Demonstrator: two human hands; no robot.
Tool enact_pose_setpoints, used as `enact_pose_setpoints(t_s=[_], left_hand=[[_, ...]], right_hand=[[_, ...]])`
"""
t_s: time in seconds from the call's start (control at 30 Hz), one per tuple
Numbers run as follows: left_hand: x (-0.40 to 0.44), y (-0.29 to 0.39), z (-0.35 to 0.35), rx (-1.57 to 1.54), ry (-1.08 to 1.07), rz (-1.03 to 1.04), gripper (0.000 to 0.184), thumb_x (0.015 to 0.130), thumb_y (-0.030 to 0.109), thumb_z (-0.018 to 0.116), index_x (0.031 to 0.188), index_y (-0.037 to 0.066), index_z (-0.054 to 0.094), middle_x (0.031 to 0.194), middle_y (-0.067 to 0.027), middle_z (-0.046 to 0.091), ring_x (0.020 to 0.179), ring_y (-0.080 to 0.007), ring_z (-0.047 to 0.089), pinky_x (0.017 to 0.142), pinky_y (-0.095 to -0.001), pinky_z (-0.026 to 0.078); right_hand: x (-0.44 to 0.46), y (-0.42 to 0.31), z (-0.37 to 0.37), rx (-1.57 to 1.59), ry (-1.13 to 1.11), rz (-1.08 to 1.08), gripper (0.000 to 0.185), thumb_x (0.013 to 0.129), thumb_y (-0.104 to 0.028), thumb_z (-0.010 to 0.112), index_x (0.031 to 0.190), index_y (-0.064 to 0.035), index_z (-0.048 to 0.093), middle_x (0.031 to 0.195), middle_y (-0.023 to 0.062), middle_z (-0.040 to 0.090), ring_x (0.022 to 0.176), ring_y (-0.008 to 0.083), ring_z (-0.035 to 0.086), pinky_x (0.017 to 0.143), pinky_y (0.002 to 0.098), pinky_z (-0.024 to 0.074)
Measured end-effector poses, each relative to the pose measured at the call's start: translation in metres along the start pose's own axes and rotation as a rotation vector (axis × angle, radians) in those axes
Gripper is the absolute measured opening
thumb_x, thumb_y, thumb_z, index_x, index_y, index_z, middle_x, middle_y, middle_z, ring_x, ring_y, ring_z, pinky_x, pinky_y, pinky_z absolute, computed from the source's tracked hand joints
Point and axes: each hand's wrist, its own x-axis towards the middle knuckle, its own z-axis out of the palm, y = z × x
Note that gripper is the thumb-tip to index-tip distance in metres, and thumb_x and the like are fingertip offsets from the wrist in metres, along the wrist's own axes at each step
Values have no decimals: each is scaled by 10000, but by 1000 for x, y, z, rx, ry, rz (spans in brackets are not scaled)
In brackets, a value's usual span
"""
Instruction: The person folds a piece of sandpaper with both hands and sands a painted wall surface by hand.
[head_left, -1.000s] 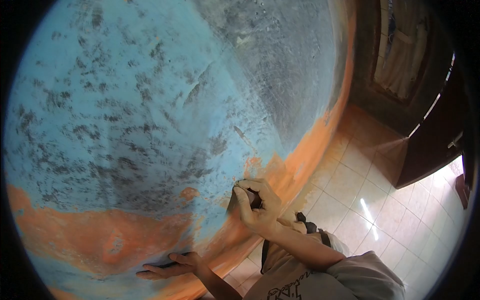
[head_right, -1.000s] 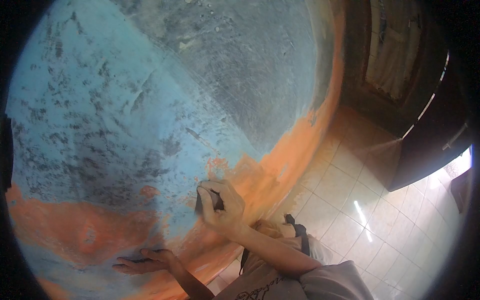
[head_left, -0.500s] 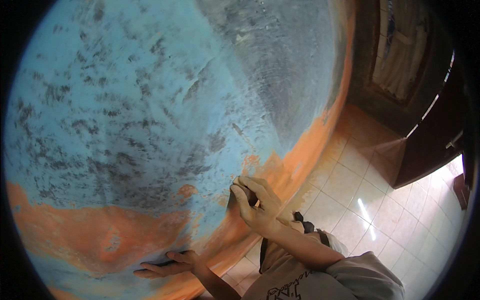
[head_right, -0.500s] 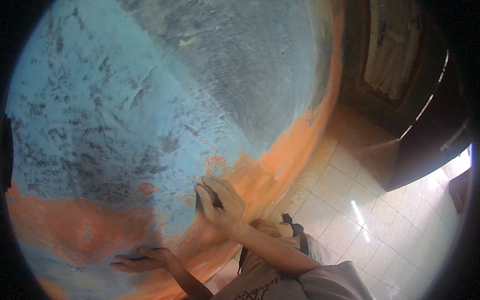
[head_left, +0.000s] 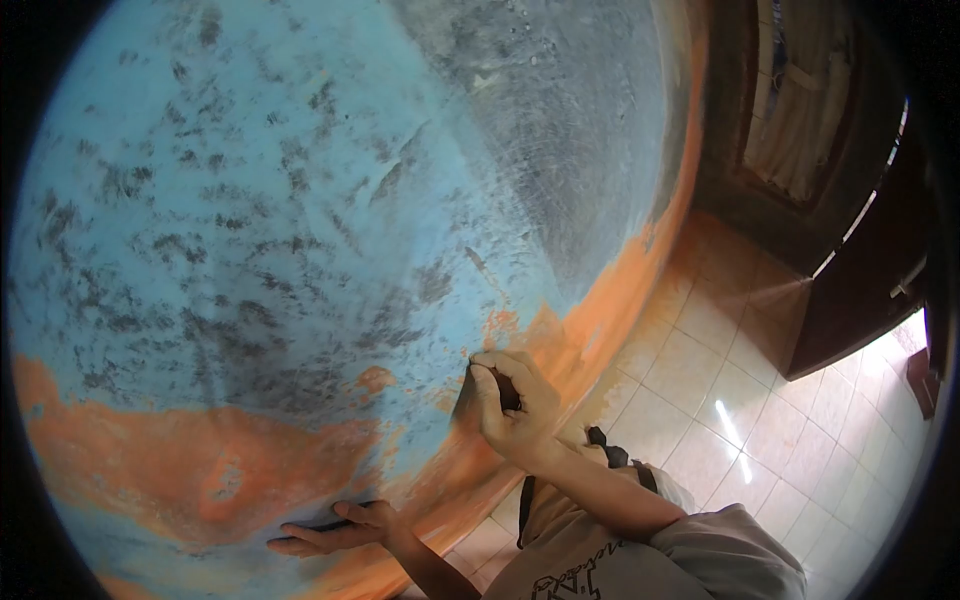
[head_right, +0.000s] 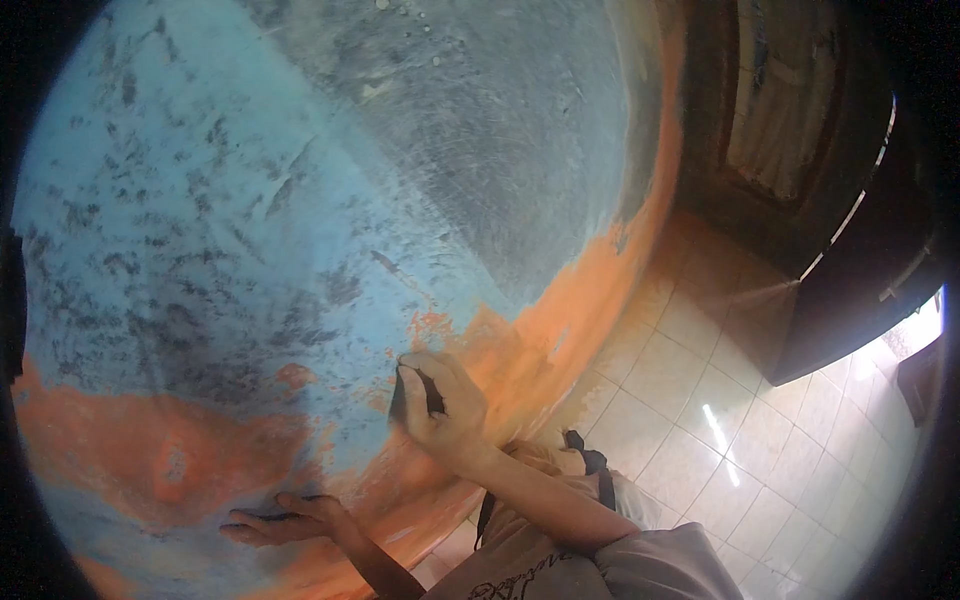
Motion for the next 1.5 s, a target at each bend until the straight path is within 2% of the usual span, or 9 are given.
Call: enact_pose_setpoints(t_s=[0.2, 0.27, 0.3, 0.4, 0.57, 0.73, 0.97, 1.5], left_hand=[[2, 1, -2, -4, -9, -14, 642, 1026, 470, 378, 1505, 52, 292, 1572, -261, 140, 1446, -445, 173, 1126, -615, 219], [4, 3, -2, -11, -3, -21, 643, 1026, 472, 378, 1507, 54, 289, 1572, -264, 137, 1446, -447, 173, 1123, -618, 221], [4, 4, -2, -11, -6, -26, 645, 1025, 472, 379, 1506, 52, 289, 1573, -264, 135, 1445, -447, 175, 1122, -617, 223], [5, 3, -4, -6, -9, -23, 652, 1024, 473, 381, 1503, 41, 292, 1574, -265, 131, 1445, -446, 177, 1122, -616, 221], [-6, -3, -1, -42, -7, -50, 662, 1022, 476, 382, 1494, 18, 307, 1572, -267, 143, 1447, -442, 177, 1128, -613, 199], [0, -1, 0, -19, 16, -27, 677, 1017, 491, 385, 1491, 13, 313, 1568, -269, 168, 1446, -440, 182, 1134, -611, 176], [-3, -7, -2, -9, 16, -36, 678, 1015, 496, 380, 1491, 17, 318, 1569, -270, 165, 1447, -440, 182, 1125, -612, 194], [0, -5, -2, -14, 27, -8, 637, 1027, 463, 375, 1484, 21, 331, 1567, -268, 171, 1440, -441, 205, 1128, -601, 207]], right_hand=[[-1, 1, 0, -54, -3, -21, 140, 849, 40, 662, 985, 11, 649, 891, 146, 674, 751, 238, 668, 646, 301, 537], [0, 1, 2, -72, 42, -128, 148, 854, 63, 663, 992, 11, 655, 894, 116, 665, 648, 109, 600, 548, 214, 462], [3, 1, 3, -73, 43, -129, 148, 854, 63, 663, 992, 11, 655, 894, 116, 665, 648, 109, 600, 548, 214, 462], [4, -3, 4, -98, 74, -87, 145, 846, 57, 676, 982, 13, 656, 886, 126, 667, 663, 141, 625, 555, 226, 481], [0, 1, 4, -165, 68, -230, 168, 840, 60, 682, 1004, 37, 651, 910, 131, 669, 696, 164, 653, 593, 247, 521], [-3, 2, 4, -160, 27, -242, 197, 835, 71, 682, 1027, 50, 644, 939, 149, 664, 739, 199, 664, 612, 260, 532], [-11, 6, 1, -154, -29, -281, 243, 825, 89, 674, 1062, 58, 629, 965, 170, 653, 802, 253, 661, 655, 289, 544], [-7, 2, 5, -148, 3, -260, 217, 834, 93, 658, 1046, 53, 635, 965, 175, 654, 775, 258, 658, 645, 294, 540]])
